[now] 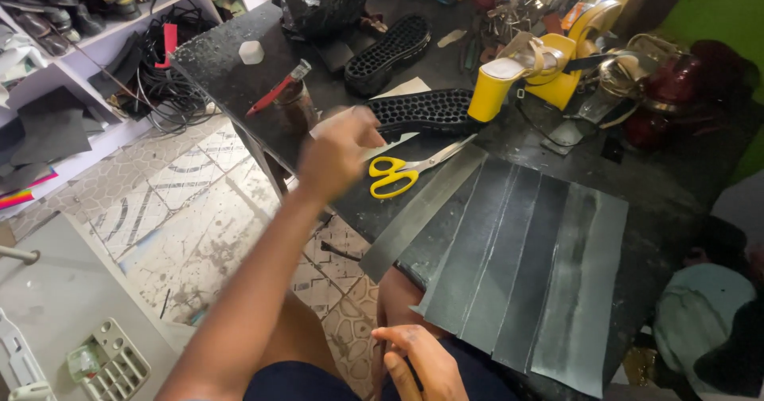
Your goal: The person sits at a workbench and cuts a sheet of black leather-like material into long strips using yellow-handled scissors, cutting along marked lines. They then lift, fold, and stack the cut strips on the bench, handling them one at a time.
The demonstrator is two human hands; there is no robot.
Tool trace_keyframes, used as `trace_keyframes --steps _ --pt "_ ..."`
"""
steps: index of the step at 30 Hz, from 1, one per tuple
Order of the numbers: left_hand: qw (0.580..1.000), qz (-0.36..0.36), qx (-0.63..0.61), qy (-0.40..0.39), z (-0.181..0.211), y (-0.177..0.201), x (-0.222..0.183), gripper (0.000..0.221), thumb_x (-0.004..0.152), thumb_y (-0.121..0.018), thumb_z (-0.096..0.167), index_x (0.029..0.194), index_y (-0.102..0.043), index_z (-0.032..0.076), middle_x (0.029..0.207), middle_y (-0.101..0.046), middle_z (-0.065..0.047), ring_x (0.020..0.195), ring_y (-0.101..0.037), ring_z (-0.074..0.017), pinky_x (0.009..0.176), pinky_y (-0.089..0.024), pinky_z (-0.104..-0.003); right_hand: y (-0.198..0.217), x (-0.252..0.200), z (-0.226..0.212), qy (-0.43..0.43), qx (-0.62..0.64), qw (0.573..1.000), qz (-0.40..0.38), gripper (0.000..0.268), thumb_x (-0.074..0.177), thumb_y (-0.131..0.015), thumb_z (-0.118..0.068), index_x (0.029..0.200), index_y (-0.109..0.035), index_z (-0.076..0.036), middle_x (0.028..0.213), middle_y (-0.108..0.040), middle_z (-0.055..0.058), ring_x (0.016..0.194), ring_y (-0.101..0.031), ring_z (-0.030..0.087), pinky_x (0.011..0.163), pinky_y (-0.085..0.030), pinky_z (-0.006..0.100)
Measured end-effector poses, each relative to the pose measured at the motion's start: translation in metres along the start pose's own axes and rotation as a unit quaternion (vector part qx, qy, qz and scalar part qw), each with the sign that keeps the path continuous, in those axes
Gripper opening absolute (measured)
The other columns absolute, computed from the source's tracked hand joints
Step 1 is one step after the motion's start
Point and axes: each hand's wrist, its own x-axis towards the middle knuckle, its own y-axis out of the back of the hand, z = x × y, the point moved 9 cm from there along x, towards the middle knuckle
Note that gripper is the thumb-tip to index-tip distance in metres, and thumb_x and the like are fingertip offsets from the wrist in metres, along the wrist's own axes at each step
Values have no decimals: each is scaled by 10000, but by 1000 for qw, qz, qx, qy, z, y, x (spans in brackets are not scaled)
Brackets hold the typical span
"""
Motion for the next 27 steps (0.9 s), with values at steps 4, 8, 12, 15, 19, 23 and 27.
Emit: trace_keyframes --steps 4,8,12,15,19,23,27 --pt "995 -33 15 -93 22 -51 -23 448 800 -806 347 1127 -686 65 1087 -675 -120 989 -654 -327 849 -513 -439 2 -3 -9 17 -3 1000 -1 226 969 -644 -132 1150 -714 -17 978 -732 117 833 -726 204 767 -581 318" --pt "987 -104 115 -42 9 -74 -15 380 821 -796 287 1122 -720 66 1092 -630 -124 1024 -620 -340 863 -506 -459 3 -6 -18 18 9 1000 -4 222 969 -643 -123 1145 -703 -1 992 -741 126 826 -724 217 768 -584 325" --pt "983 -172 -41 40 6 -81 3 300 815 -783 224 1057 -721 58 1111 -565 -157 1024 -624 -338 881 -527 -430 18 -5 -27 6 30 1000 -1 223 990 -613 -101 1167 -676 19 1032 -744 141 863 -740 230 794 -588 332" --pt "978 -184 -59 73 10 -87 5 201 864 -733 119 1048 -703 46 1134 -553 -144 1027 -636 -331 888 -523 -432 27 -7 -32 11 31 999 11 220 1010 -589 -84 1186 -654 32 1067 -746 153 931 -748 247 833 -583 337" --pt "993 -113 23 12 53 -61 -1 183 871 -722 48 1039 -658 13 1135 -552 -152 1009 -636 -343 867 -522 -433 34 -12 -31 13 37 999 27 217 1014 -577 -64 1188 -649 42 1082 -748 161 989 -756 260 872 -580 342" --pt "995 45 49 -69 95 -26 -18 300 840 -634 -98 1118 -658 13 1099 -564 -123 1042 -616 -343 841 -525 -412 42 -15 -29 -10 40 997 64 212 1008 -580 -59 1174 -655 48 1058 -771 143 993 -781 234 875 -593 319" --pt "988 143 -11 -52 92 -19 -32 315 925 -578 -113 1217 -631 -10 1160 -546 -143 1002 -624 -272 880 -526 -388 50 -16 -32 -20 44 995 87 217 1005 -575 -54 1174 -661 51 1059 -782 132 980 -778 204 860 -590 302"
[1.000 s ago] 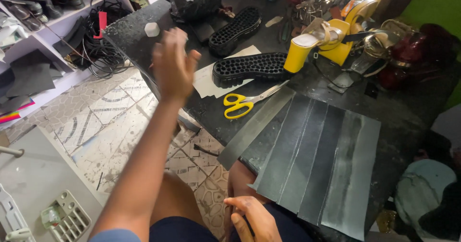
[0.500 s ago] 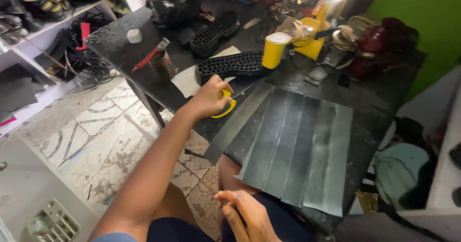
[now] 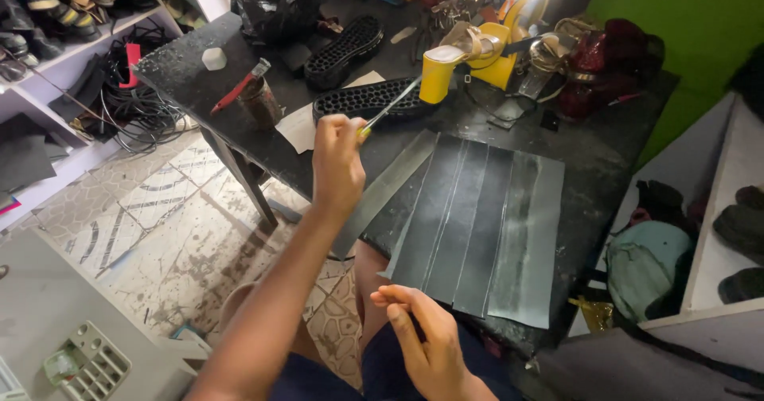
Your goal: The person sits at a workbench and cuts a sheet of black leather-like material into long strips using yellow-handled scissors, cutting along marked lines. They then lift, fold, and stack the cut strips on the bench, handling them one at a time.
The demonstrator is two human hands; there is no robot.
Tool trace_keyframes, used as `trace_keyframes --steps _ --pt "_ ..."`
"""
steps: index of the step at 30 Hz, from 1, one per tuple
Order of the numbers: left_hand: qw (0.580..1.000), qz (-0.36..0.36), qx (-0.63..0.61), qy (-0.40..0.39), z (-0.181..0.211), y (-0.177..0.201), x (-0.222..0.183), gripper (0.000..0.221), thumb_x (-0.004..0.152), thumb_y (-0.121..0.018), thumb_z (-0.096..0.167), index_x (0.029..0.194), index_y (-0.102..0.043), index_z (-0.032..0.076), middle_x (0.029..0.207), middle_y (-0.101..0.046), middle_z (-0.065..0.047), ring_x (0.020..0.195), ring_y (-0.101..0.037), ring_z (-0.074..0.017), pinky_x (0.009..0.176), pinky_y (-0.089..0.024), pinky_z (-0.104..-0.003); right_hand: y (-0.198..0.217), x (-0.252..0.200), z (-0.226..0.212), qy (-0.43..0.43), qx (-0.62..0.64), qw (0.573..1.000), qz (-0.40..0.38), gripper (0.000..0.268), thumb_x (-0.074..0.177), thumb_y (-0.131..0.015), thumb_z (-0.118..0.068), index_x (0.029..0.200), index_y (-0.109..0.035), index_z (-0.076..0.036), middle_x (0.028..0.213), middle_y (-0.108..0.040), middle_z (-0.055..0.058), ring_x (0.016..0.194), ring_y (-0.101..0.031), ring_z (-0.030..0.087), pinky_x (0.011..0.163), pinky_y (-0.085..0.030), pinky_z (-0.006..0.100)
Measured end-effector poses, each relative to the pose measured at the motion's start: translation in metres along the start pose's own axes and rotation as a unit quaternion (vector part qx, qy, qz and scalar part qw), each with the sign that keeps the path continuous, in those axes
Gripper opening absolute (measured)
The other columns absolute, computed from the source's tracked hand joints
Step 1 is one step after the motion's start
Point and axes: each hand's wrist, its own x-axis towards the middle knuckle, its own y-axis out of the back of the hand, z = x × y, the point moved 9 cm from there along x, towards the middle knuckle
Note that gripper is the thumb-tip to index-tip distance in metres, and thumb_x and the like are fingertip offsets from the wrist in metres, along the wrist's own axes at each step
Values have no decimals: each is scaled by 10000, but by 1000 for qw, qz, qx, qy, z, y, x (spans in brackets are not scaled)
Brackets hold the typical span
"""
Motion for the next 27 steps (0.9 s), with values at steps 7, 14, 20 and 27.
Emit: trace_keyframes --steps 7,14,20,27 --pt "718 45 -592 364 47 -32 -74 208 1060 -492 98 1262 -487 49 1057 -684 -170 862 -709 -224 798 -606 -339 55 17 -10 -8 -23 985 169 182 1034 -571 -69 1141 -696 7 1011 -759 88 876 -694 149 823 -553 268" --pt "764 42 -517 383 96 -31 -116 226 1059 -473 105 1265 -463 12 1171 -692 -192 989 -720 -258 865 -591 -344 68 28 -45 52 -242 942 227 227 902 -693 -57 1126 -672 -30 1075 -642 129 996 -592 253 812 -483 330" --pt "802 38 -488 343 119 -19 -122 223 1054 -471 70 1269 -435 24 1176 -701 -175 1075 -695 -191 910 -549 -298 67 22 -55 96 -346 909 211 257 865 -726 -43 1120 -702 -29 1047 -645 129 1009 -574 310 876 -465 403" --pt "836 3 -438 330 144 -18 -126 263 1044 -541 109 1268 -431 27 1142 -729 -155 983 -670 -166 854 -533 -275 79 15 -2 -9 -285 950 124 369 815 -722 -55 1167 -655 32 920 -642 150 871 -605 286 761 -488 377"
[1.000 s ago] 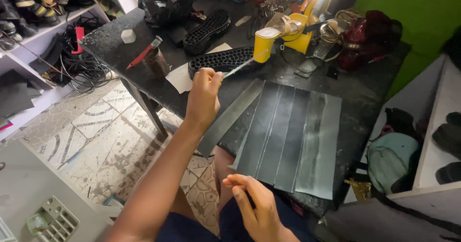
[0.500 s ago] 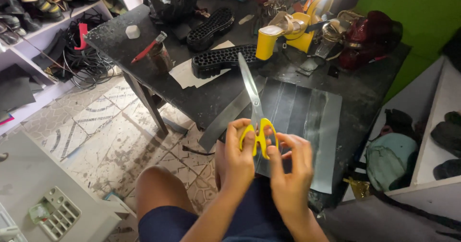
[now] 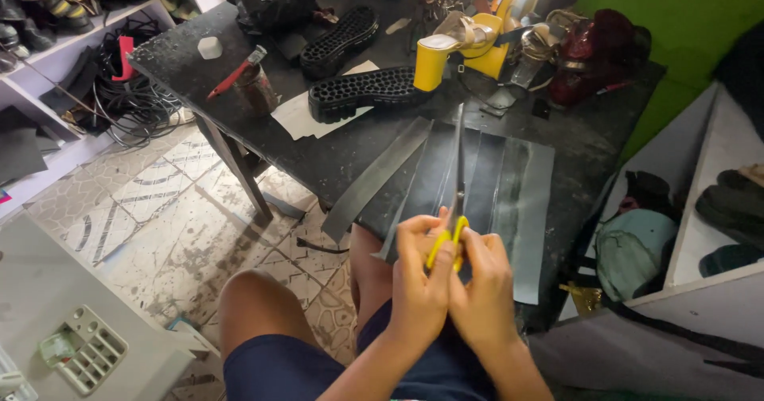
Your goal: The person sits at a workbench and cuts a sheet of black leather-like material into long strips using yellow-handled scissors, cutting along marked lines. They then lift, fold, and stack the cut strips on the bench, handling them one at a time.
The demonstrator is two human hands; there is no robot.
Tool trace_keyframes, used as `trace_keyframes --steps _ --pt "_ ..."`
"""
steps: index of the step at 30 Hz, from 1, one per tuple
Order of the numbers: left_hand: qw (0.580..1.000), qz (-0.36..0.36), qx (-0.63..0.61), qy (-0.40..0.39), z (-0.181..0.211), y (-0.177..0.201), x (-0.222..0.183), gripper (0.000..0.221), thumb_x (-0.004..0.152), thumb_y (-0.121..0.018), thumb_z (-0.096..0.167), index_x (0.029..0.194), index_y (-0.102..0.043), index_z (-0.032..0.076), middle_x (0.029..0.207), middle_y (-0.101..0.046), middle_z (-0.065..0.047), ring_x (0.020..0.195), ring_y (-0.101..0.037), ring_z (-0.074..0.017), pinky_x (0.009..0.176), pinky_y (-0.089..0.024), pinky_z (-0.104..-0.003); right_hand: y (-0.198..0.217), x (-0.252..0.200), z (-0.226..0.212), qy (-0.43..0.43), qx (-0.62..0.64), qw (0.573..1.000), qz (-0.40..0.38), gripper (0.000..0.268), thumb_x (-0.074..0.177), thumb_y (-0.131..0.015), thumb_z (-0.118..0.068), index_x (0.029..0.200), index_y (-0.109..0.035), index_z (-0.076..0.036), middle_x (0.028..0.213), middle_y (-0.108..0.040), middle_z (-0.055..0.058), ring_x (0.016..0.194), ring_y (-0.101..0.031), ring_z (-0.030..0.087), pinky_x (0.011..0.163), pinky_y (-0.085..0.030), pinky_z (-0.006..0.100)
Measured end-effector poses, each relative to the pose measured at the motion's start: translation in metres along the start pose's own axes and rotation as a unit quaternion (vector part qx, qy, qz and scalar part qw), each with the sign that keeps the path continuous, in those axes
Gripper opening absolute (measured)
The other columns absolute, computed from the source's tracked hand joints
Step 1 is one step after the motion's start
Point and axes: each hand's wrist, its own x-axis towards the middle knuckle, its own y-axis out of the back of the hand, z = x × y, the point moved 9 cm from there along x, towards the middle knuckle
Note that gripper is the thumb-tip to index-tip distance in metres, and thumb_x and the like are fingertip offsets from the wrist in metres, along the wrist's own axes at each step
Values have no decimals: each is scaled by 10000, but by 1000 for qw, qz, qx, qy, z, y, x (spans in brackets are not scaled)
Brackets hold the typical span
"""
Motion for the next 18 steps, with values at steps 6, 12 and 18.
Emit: trace_keyframes --steps 6,12,18 --pt "988 -60 131 -58 49 25 13 304 1084 -483 284 1251 -574 47 1270 -729 -105 1187 -713 -224 1004 -545 -334 15 -12 69 -205 333 917 -78 298 864 -691 -74 1151 -657 0 942 -703 36 815 -626 105 733 -495 251" --pt "975 44 148 158 -108 144 21 332 989 -618 350 1005 -681 24 964 -743 -133 792 -730 -181 637 -574 -285 63 -37 118 -246 361 895 -85 490 854 -749 -153 1311 -677 11 889 -628 24 776 -602 113 691 -469 249" --pt "941 -41 95 322 -147 113 7 371 971 -651 359 931 -703 -6 814 -774 -147 655 -743 -187 559 -579 -277 92 -36 135 -142 337 924 -108 740 770 -860 -218 1426 -562 -48 1068 -584 -14 886 -559 75 750 -442 208"
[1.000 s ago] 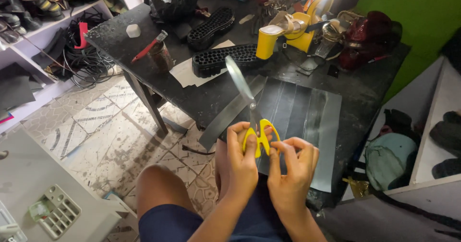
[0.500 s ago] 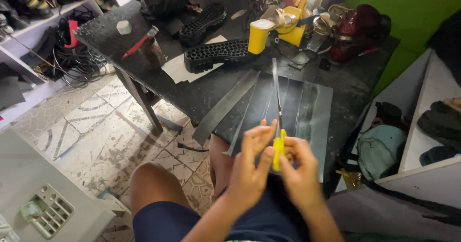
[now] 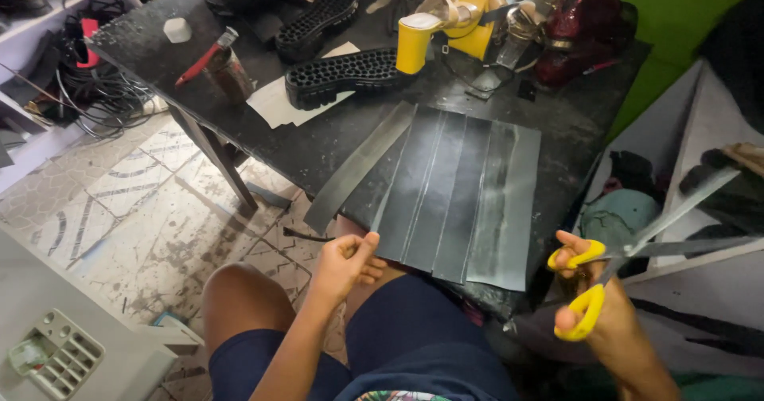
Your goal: The person sits at a workbench and cuts a sheet of black leather-like material into long strips using yellow-handled scissors, cutting along marked lines. They then lift, fold, and stack the cut strips on the bench, handling them one at a time.
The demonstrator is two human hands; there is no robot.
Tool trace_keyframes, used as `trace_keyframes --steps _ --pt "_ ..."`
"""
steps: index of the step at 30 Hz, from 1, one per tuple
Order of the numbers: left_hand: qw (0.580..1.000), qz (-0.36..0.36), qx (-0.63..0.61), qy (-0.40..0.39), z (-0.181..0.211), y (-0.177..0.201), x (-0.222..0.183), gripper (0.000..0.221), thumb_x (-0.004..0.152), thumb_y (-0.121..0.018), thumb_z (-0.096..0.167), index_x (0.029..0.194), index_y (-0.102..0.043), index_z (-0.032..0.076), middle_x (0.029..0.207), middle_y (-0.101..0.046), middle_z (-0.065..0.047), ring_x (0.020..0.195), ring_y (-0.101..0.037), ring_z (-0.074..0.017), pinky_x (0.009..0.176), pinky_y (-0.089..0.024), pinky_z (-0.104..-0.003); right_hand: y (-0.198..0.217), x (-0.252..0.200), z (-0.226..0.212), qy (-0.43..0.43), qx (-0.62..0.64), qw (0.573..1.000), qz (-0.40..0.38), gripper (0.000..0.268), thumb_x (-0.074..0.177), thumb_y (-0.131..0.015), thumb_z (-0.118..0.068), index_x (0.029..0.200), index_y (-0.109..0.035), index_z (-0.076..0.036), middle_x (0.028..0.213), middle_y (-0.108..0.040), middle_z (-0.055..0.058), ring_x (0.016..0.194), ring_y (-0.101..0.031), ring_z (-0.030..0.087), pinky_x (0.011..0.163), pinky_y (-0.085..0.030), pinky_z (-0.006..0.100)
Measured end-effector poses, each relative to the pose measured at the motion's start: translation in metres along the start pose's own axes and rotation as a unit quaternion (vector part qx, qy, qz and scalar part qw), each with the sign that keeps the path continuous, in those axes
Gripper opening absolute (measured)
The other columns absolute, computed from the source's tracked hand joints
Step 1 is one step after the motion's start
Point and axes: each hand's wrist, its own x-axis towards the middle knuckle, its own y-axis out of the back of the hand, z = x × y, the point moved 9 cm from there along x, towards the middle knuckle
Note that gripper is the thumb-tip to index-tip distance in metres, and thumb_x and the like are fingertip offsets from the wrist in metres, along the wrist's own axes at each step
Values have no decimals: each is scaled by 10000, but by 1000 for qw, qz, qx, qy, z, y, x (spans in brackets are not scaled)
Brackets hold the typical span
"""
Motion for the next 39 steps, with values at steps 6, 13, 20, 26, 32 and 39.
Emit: trace_keyframes --steps 6,13,20,26,32,39 --pt "981 -70 -173 -46 12 -34 -16 208 927 -689 207 931 -730 3 832 -774 -129 685 -742 -181 579 -554 -282 48 -32 42 -107 -124 954 249 225 911 -760 -222 922 -654 -23 757 -604 -1 649 -519 64 579 -377 216" --pt "977 4 -174 -126 60 -48 -26 243 960 -699 200 968 -711 -43 866 -676 -82 750 -727 -186 679 -606 -302 21 -34 52 -147 -131 947 253 233 889 -768 -216 782 -644 -51 678 -610 4 566 -447 63 505 -315 241" --pt "986 26 -163 6 57 -82 -8 473 812 -758 273 1215 -600 82 1018 -693 -48 799 -688 -164 624 -573 -309 7 -30 25 -113 -141 948 264 233 927 -760 -209 810 -652 -40 704 -596 9 611 -460 66 558 -323 245" --pt "992 -35 -110 -47 102 -134 -1 367 922 -792 260 1049 -661 -58 889 -618 -109 743 -553 -193 637 -457 -366 -6 -39 -14 -60 -72 964 250 170 945 -686 -145 885 -629 3 771 -662 105 702 -625 148 686 -459 274" --pt "947 -95 -156 -265 204 -175 -4 213 972 -698 230 993 -673 20 905 -659 5 824 -594 -92 736 -516 -313 -15 -50 -11 -77 2 976 205 137 925 -636 -95 927 -641 42 777 -706 195 723 -694 248 734 -532 334" --pt "810 -256 -460 -260 267 -193 11 322 992 -691 133 1277 -571 41 1174 -636 -66 1074 -665 -210 920 -563 -517 -30 -47 -13 -39 12 982 183 126 909 -663 -71 962 -619 35 825 -687 175 738 -689 225 739 -544 345"
